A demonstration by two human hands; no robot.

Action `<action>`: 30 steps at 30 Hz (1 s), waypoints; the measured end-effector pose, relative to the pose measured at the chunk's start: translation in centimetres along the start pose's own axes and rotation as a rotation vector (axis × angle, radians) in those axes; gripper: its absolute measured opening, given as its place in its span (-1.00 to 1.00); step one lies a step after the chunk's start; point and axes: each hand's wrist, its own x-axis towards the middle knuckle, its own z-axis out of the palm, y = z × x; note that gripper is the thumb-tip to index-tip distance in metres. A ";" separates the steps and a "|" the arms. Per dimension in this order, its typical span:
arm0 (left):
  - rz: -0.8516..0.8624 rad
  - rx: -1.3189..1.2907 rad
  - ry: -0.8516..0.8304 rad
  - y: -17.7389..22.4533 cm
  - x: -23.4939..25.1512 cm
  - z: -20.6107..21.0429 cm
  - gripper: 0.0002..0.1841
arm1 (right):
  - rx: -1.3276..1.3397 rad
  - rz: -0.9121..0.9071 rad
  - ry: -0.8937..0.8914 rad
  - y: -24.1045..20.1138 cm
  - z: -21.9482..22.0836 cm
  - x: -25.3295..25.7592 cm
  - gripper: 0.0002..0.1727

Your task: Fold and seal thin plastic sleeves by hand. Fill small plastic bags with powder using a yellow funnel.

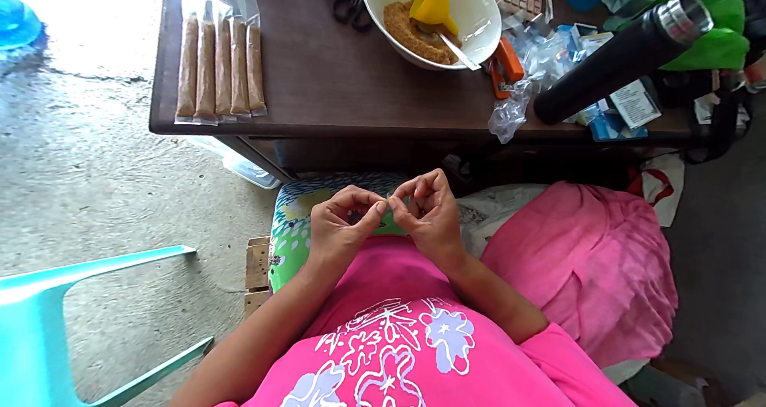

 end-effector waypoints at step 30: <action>0.034 -0.036 -0.055 -0.1 0.6 -0.4 -0.92 | -0.254 -0.114 -0.149 -0.5 -1.3 1.0 -0.88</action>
